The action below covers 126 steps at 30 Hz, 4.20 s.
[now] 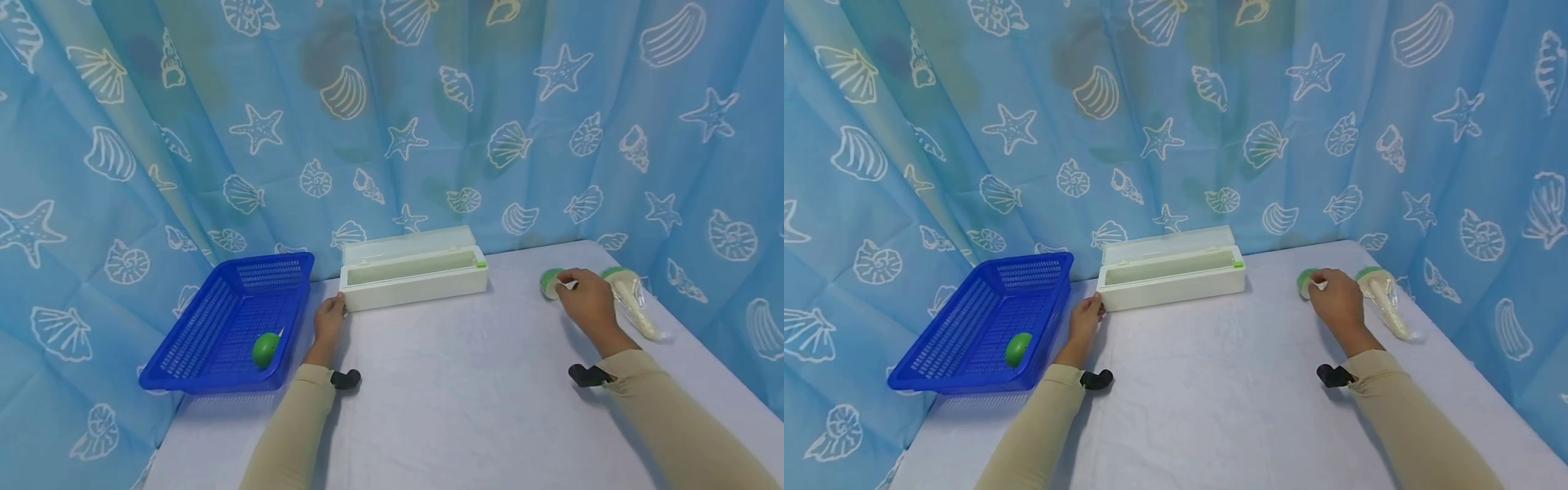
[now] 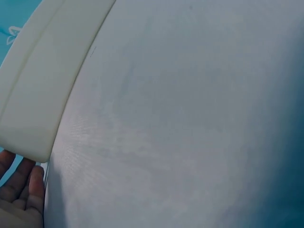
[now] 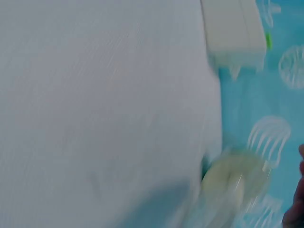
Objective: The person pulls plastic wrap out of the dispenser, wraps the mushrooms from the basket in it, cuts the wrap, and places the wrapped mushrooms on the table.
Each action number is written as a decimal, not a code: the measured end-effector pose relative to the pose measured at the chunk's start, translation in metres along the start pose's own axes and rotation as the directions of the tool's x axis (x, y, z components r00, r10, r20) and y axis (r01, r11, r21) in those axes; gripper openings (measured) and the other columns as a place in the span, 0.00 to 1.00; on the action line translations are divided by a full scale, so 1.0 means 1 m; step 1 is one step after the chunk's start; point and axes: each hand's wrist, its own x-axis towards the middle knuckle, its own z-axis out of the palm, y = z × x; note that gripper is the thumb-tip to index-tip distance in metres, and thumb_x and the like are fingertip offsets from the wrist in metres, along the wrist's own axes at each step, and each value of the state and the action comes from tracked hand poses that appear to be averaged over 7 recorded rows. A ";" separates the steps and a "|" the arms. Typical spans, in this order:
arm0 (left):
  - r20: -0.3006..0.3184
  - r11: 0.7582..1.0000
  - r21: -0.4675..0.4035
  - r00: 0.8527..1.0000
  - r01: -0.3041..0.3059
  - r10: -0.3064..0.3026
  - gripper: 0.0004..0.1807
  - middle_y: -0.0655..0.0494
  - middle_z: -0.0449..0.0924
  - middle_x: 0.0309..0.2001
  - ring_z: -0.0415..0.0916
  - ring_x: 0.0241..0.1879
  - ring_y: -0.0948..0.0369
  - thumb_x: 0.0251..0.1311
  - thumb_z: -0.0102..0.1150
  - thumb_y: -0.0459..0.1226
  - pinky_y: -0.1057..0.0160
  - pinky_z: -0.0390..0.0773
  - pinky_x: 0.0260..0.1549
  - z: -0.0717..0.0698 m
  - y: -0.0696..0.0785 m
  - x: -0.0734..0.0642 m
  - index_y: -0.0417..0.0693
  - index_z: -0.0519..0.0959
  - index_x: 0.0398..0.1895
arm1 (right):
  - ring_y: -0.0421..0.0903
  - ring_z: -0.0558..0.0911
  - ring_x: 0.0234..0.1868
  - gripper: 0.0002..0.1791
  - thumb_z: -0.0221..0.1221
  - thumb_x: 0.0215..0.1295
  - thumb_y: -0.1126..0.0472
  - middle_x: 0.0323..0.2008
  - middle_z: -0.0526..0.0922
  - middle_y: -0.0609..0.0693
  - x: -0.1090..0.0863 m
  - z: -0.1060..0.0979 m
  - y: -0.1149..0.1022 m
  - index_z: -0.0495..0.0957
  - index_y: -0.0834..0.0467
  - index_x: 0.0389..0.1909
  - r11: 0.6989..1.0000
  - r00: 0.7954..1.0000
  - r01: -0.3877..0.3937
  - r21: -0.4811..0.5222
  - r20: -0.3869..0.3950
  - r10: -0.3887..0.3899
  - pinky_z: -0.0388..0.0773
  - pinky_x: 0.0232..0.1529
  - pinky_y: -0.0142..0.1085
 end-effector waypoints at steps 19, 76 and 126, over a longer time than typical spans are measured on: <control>0.011 0.990 -0.121 0.998 0.070 -0.069 0.28 0.44 0.79 0.46 0.74 0.49 0.50 0.71 0.49 0.53 0.50 0.72 0.52 -0.002 -0.005 0.005 0.35 0.78 0.52 | 0.65 0.66 0.64 0.24 0.51 0.69 0.63 0.62 0.70 0.68 0.040 0.091 -0.083 0.68 0.70 0.63 0.985 0.959 0.175 -0.014 0.227 -0.167 0.62 0.62 0.57; -0.083 0.994 -0.021 0.991 -0.104 0.102 0.16 0.42 0.83 0.47 0.77 0.51 0.47 0.62 0.58 0.37 0.49 0.74 0.51 0.001 -0.014 0.003 0.35 0.82 0.49 | 0.60 0.57 0.71 0.28 0.54 0.64 0.62 0.71 0.57 0.66 -0.042 0.234 -0.285 0.66 0.58 0.67 0.718 0.655 0.686 -0.119 0.531 -0.538 0.59 0.66 0.51; 0.673 0.697 0.456 0.727 -0.553 0.136 0.07 0.55 0.81 0.38 0.76 0.39 0.58 0.65 0.57 0.29 0.60 0.76 0.40 0.015 0.075 0.061 0.43 0.83 0.42 | 0.53 0.80 0.44 0.18 0.56 0.71 0.64 0.43 0.81 0.57 0.093 0.103 -0.085 0.74 0.64 0.59 0.943 0.770 0.311 0.119 0.550 -0.323 0.78 0.42 0.47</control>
